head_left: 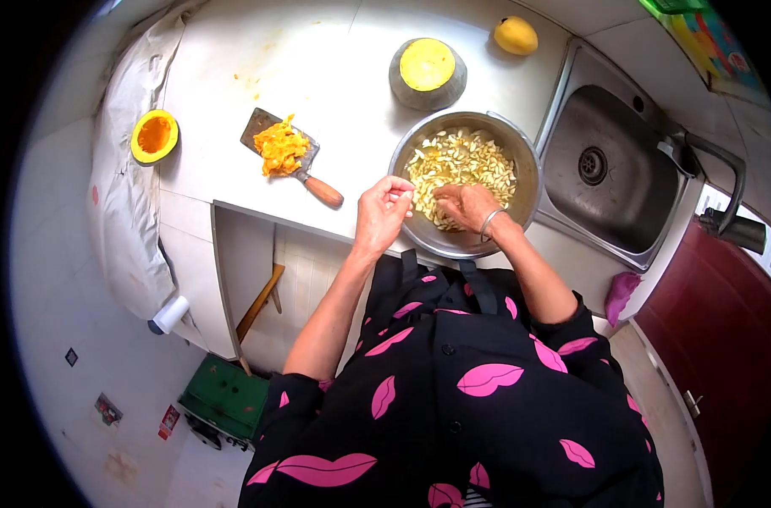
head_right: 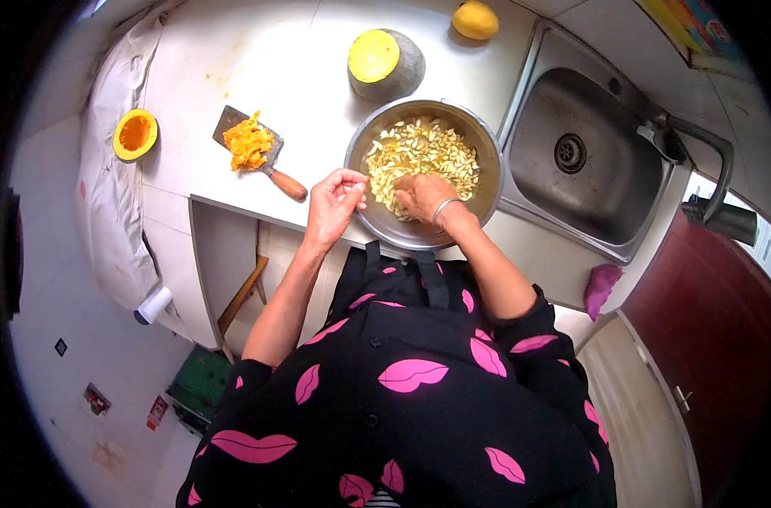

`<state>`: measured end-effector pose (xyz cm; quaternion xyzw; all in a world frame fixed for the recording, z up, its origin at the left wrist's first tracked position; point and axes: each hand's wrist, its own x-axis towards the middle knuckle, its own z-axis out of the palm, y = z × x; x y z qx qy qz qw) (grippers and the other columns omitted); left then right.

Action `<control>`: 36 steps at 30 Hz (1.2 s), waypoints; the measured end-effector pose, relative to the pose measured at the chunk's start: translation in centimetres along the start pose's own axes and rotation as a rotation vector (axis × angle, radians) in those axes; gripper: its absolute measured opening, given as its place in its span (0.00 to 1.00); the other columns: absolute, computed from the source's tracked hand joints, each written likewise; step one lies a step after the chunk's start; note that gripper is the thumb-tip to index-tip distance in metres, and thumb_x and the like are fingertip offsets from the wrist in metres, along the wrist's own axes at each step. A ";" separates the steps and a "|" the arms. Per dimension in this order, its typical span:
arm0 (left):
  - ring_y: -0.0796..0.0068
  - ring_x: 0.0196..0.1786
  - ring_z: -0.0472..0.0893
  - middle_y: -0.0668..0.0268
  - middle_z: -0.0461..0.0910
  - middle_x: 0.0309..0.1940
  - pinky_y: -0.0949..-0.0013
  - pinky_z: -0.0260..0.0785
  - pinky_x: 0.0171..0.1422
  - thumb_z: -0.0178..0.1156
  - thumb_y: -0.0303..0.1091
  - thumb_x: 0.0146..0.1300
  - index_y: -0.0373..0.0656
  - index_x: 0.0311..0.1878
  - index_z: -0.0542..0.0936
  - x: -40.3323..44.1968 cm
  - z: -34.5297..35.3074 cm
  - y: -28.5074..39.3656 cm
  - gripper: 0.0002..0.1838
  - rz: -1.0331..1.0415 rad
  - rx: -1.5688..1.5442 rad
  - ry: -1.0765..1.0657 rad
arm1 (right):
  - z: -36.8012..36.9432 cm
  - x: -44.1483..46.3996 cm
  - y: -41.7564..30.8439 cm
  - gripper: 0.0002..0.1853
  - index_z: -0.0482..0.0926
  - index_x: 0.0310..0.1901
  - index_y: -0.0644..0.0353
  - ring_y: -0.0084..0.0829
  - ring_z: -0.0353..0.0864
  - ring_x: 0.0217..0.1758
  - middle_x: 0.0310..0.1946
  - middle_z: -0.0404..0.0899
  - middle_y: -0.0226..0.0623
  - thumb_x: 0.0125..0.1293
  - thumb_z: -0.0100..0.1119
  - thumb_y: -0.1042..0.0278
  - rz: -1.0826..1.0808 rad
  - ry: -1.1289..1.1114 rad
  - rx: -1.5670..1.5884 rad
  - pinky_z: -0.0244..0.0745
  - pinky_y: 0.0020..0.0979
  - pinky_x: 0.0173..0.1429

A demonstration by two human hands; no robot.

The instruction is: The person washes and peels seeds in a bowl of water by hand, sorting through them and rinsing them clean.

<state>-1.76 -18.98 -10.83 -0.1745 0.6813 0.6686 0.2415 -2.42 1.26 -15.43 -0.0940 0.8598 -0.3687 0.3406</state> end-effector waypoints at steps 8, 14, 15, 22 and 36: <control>0.83 0.32 0.78 0.67 0.79 0.34 0.78 0.75 0.38 0.57 0.23 0.65 0.33 0.43 0.78 0.0 0.4 0.5 0.06 0.010 -0.019 -0.013 | -1.1 6.2 2.5 0.13 0.82 0.43 0.61 0.37 0.86 0.38 0.31 0.85 0.40 0.65 0.58 0.61 0.193 0.400 0.552 0.80 0.36 0.40; 0.83 0.33 0.78 0.67 0.79 0.34 0.77 0.76 0.37 0.56 0.22 0.65 0.35 0.42 0.78 0.1 0.3 0.9 0.05 0.050 -0.056 0.012 | -0.4 7.2 0.1 0.19 0.74 0.52 0.65 0.38 0.85 0.44 0.42 0.82 0.43 0.76 0.44 0.56 0.297 0.066 1.646 0.83 0.35 0.46; 0.83 0.33 0.77 0.67 0.79 0.34 0.77 0.76 0.37 0.56 0.22 0.65 0.34 0.42 0.78 0.3 0.2 0.9 0.05 0.059 -0.059 0.024 | -0.5 6.9 0.0 0.20 0.74 0.52 0.66 0.38 0.84 0.45 0.43 0.82 0.44 0.76 0.43 0.55 0.280 0.012 1.649 0.83 0.36 0.48; 0.80 0.34 0.78 0.64 0.79 0.38 0.75 0.75 0.37 0.57 0.20 0.63 0.35 0.41 0.80 1.4 0.6 1.0 0.06 0.228 0.077 0.099 | -2.3 3.8 -1.1 0.30 0.69 0.62 0.67 0.39 0.77 0.60 0.57 0.76 0.46 0.76 0.35 0.46 0.163 -0.279 1.644 0.74 0.40 0.62; 0.72 0.29 0.79 0.62 0.77 0.31 0.71 0.73 0.34 0.65 0.22 0.55 0.39 0.38 0.81 2.0 2.1 1.8 0.07 0.504 0.682 0.097 | -3.1 0.8 -1.8 0.32 0.69 0.64 0.62 0.24 0.76 0.59 0.56 0.77 0.37 0.75 0.37 0.41 0.155 -0.235 1.416 0.75 0.31 0.57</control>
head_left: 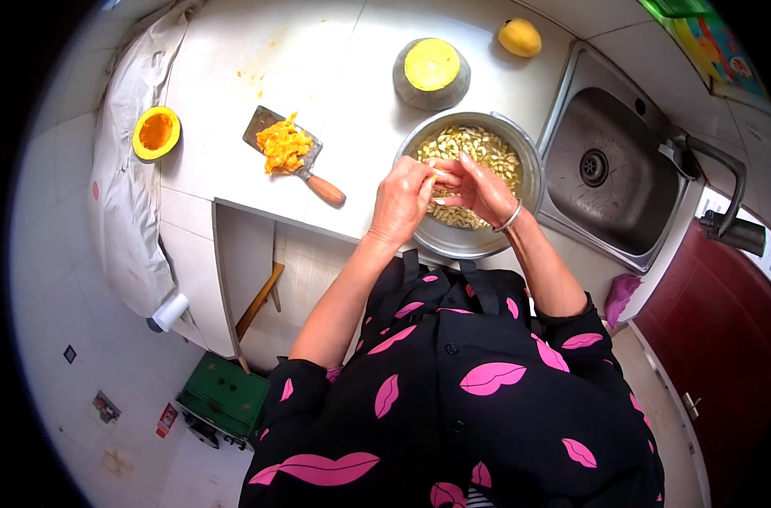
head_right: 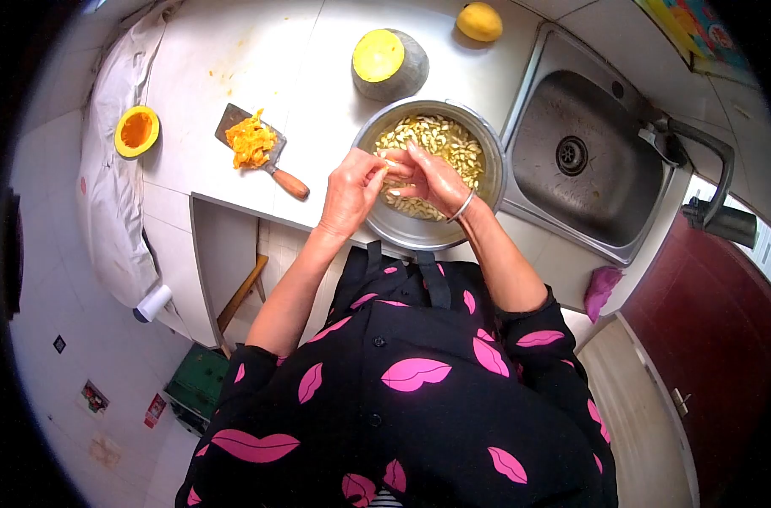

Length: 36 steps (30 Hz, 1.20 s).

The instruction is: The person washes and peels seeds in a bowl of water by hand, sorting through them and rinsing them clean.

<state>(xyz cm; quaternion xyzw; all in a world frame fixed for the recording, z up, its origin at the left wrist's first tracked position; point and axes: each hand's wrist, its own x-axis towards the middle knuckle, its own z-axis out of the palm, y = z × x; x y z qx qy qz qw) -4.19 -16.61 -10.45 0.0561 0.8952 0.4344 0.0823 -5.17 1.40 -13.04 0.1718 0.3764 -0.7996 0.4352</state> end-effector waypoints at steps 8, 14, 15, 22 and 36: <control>0.82 0.29 0.78 0.65 0.80 0.30 0.76 0.72 0.34 0.61 0.22 0.61 0.34 0.37 0.81 -0.2 -0.3 0.0 0.03 -0.195 -0.366 -0.036 | -0.1 -1.3 -1.0 0.34 0.65 0.67 0.63 0.35 0.74 0.63 0.59 0.75 0.43 0.75 0.33 0.40 0.017 -0.036 -0.046 0.74 0.33 0.61; 0.81 0.26 0.79 0.64 0.81 0.28 0.79 0.74 0.32 0.61 0.22 0.61 0.33 0.37 0.80 -0.1 -0.3 -0.8 0.03 -0.471 -0.807 -0.093 | -0.4 -1.6 -0.9 0.36 0.62 0.68 0.64 0.37 0.75 0.62 0.60 0.74 0.48 0.75 0.31 0.39 0.025 -0.089 0.012 0.76 0.33 0.59; 0.80 0.26 0.79 0.63 0.81 0.28 0.79 0.75 0.32 0.61 0.22 0.61 0.33 0.37 0.80 -0.1 -0.3 -0.5 0.03 -0.487 -0.841 -0.095 | -0.2 -1.7 -1.0 0.36 0.61 0.69 0.63 0.37 0.75 0.63 0.60 0.73 0.47 0.75 0.32 0.39 0.030 -0.106 0.005 0.76 0.34 0.60; 0.77 0.31 0.81 0.62 0.83 0.31 0.76 0.77 0.37 0.65 0.25 0.61 0.33 0.40 0.81 -0.1 0.1 -0.1 0.07 -0.731 -0.977 -0.186 | 0.4 -2.2 -0.9 0.37 0.58 0.72 0.57 0.34 0.75 0.63 0.62 0.73 0.45 0.73 0.32 0.36 0.065 -0.142 -0.122 0.75 0.33 0.59; 0.77 0.31 0.81 0.63 0.81 0.30 0.76 0.80 0.39 0.63 0.24 0.62 0.32 0.38 0.80 -1.3 0.4 -1.4 0.05 -0.924 -1.069 -0.205 | 1.1 -2.6 0.4 0.35 0.60 0.72 0.50 0.34 0.72 0.64 0.63 0.72 0.45 0.74 0.30 0.35 0.096 -0.091 -0.288 0.71 0.35 0.63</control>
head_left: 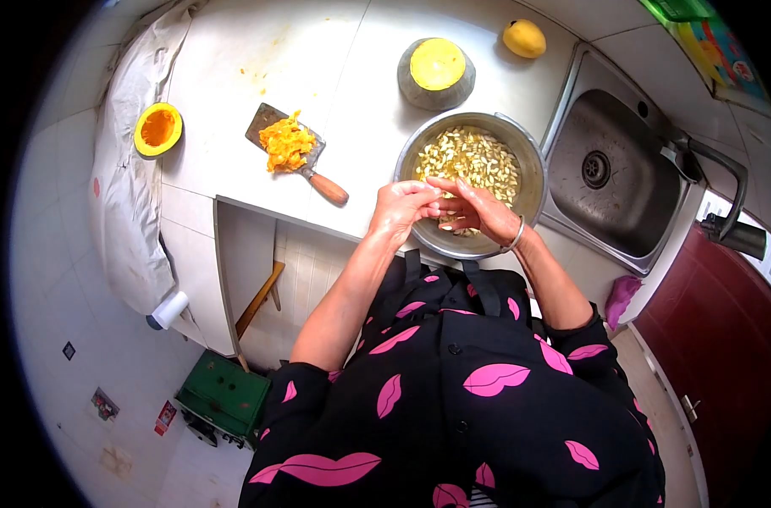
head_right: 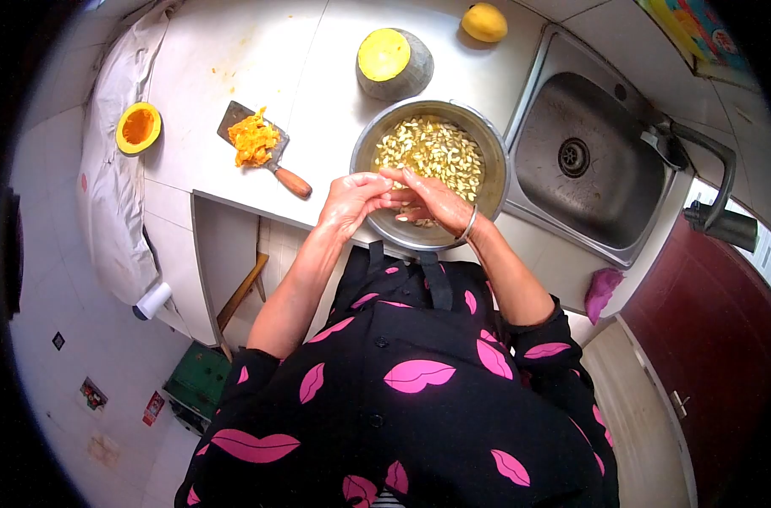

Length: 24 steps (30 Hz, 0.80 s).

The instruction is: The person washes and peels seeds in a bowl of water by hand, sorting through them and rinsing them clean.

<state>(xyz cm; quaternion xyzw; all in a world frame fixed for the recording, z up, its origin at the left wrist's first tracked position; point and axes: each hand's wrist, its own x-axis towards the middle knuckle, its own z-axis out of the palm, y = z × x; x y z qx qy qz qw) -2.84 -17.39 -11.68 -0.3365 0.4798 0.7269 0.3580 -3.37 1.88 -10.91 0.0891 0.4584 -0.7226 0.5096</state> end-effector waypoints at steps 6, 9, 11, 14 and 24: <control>0.75 0.31 0.80 0.62 0.81 0.31 0.72 0.79 0.38 0.62 0.24 0.62 0.34 0.38 0.79 -0.4 -1.8 1.0 0.04 0.045 -0.187 -0.080 | -0.1 0.2 0.1 0.35 0.60 0.72 0.52 0.35 0.73 0.64 0.62 0.71 0.47 0.73 0.31 0.35 -0.012 -0.017 0.121 0.73 0.33 0.61; 0.75 0.32 0.81 0.62 0.81 0.32 0.72 0.78 0.40 0.62 0.24 0.62 0.35 0.39 0.79 -1.0 -3.6 3.0 0.04 0.140 -0.114 -0.019 | -0.5 0.1 0.3 0.35 0.59 0.72 0.53 0.34 0.74 0.63 0.62 0.72 0.45 0.74 0.32 0.36 0.013 0.015 0.114 0.73 0.34 0.61; 0.76 0.29 0.80 0.63 0.81 0.31 0.73 0.78 0.39 0.62 0.25 0.62 0.36 0.38 0.80 -1.3 -5.5 4.8 0.03 0.278 -0.019 0.121 | -0.7 0.0 0.1 0.35 0.58 0.72 0.54 0.35 0.73 0.64 0.63 0.71 0.46 0.74 0.31 0.37 0.045 0.031 0.066 0.71 0.36 0.64; 0.79 0.29 0.79 0.64 0.81 0.29 0.76 0.75 0.38 0.58 0.27 0.65 0.35 0.39 0.82 -1.3 -9.3 7.6 0.06 0.525 0.424 0.444 | -1.3 0.1 0.7 0.32 0.64 0.69 0.54 0.30 0.76 0.60 0.58 0.75 0.41 0.75 0.34 0.39 0.060 0.139 0.006 0.75 0.32 0.57; 0.53 0.38 0.81 0.56 0.78 0.35 0.56 0.75 0.43 0.62 0.27 0.58 0.42 0.40 0.83 -0.3 -14.3 11.1 0.07 0.896 1.456 0.835 | -2.9 0.5 3.0 0.22 0.72 0.61 0.63 0.28 0.85 0.41 0.41 0.83 0.38 0.76 0.42 0.55 -0.001 0.436 -0.175 0.80 0.33 0.45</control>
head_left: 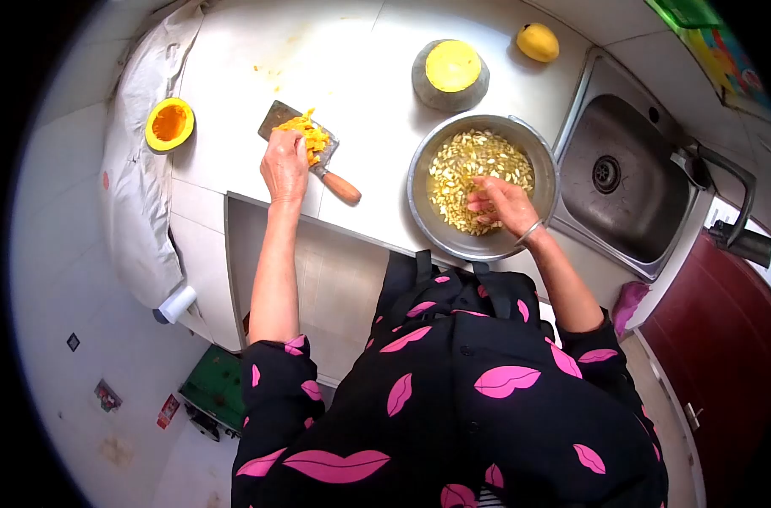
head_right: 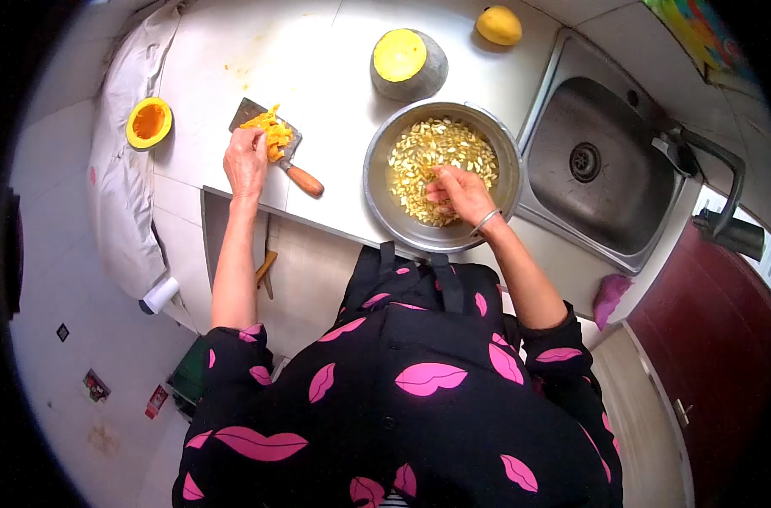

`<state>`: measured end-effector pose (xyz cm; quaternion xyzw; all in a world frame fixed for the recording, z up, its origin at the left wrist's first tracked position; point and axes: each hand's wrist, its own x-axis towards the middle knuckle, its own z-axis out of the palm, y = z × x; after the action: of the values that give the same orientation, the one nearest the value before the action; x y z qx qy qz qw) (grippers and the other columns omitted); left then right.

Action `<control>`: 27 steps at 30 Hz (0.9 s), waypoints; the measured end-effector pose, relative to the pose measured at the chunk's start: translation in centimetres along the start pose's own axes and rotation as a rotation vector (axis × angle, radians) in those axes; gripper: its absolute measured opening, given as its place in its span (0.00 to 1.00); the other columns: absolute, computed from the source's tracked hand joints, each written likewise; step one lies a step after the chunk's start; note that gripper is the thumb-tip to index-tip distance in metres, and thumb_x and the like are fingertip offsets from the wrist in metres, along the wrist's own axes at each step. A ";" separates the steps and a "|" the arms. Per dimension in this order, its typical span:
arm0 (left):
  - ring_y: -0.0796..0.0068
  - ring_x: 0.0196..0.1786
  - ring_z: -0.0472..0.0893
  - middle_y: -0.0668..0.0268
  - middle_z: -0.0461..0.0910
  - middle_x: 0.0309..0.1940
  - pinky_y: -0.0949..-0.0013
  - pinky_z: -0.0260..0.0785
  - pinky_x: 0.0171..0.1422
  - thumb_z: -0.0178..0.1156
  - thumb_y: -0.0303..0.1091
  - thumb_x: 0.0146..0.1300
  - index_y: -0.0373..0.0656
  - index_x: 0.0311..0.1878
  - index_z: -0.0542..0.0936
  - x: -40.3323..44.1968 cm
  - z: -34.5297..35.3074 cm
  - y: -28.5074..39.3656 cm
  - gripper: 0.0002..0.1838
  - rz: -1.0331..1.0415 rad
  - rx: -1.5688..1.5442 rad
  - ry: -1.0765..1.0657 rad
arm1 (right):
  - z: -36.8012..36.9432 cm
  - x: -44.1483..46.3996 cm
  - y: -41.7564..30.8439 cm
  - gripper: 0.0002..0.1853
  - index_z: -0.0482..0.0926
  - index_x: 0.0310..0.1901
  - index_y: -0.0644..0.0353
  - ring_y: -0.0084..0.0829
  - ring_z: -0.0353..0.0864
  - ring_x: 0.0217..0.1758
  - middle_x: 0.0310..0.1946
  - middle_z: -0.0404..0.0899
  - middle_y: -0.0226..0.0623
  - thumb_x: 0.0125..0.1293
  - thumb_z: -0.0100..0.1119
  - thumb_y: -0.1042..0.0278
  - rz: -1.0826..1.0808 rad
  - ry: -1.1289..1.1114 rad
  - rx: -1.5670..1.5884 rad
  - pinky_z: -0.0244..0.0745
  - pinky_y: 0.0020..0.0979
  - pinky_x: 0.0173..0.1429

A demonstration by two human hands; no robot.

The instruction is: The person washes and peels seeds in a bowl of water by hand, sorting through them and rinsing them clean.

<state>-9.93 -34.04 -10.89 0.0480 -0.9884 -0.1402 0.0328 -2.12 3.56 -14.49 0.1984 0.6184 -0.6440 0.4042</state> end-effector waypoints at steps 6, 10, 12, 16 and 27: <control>0.57 0.44 0.79 0.61 0.75 0.39 0.57 0.75 0.44 0.62 0.25 0.56 0.41 0.37 0.80 0.1 0.6 -0.6 0.05 0.002 0.064 -0.037 | 0.2 -0.9 0.8 0.17 0.79 0.54 0.51 0.49 0.83 0.41 0.44 0.82 0.47 0.65 0.49 0.71 -0.328 0.141 -1.130 0.80 0.41 0.46; 0.57 0.45 0.78 0.61 0.75 0.41 0.58 0.75 0.46 0.61 0.24 0.57 0.42 0.41 0.80 -0.4 0.3 -0.8 0.08 0.078 0.061 -0.054 | -0.7 -1.5 1.2 0.12 0.81 0.46 0.54 0.46 0.82 0.46 0.49 0.80 0.44 0.63 0.51 0.70 -0.476 0.157 -1.209 0.79 0.41 0.48; 0.58 0.45 0.79 0.61 0.75 0.40 0.58 0.75 0.46 0.61 0.24 0.57 0.42 0.40 0.80 -0.5 0.0 -0.4 0.08 0.110 0.071 -0.027 | -1.1 -1.2 1.2 0.09 0.82 0.41 0.56 0.46 0.81 0.47 0.49 0.79 0.43 0.62 0.52 0.70 -0.588 0.211 -1.292 0.79 0.41 0.49; 0.61 0.39 0.79 0.61 0.76 0.35 0.61 0.74 0.43 0.63 0.24 0.56 0.41 0.37 0.81 -0.8 -0.4 1.8 0.05 0.084 -0.126 0.000 | -0.9 0.0 0.2 0.05 0.80 0.35 0.57 0.46 0.82 0.41 0.42 0.80 0.42 0.60 0.56 0.69 -0.657 0.260 -1.151 0.79 0.42 0.43; 0.86 0.29 0.74 0.70 0.79 0.28 0.80 0.69 0.34 0.65 0.25 0.58 0.37 0.37 0.84 -6.5 2.7 11.9 0.04 -0.119 -0.786 -0.301 | 3.3 4.8 -1.2 0.05 0.81 0.33 0.56 0.46 0.83 0.33 0.30 0.80 0.45 0.57 0.60 0.66 -0.563 0.194 -1.092 0.77 0.43 0.37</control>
<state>-4.74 -21.29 -10.48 0.0678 -0.8492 -0.5133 -0.1042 -5.08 -1.06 -16.89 -0.1502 0.9211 -0.2958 0.2040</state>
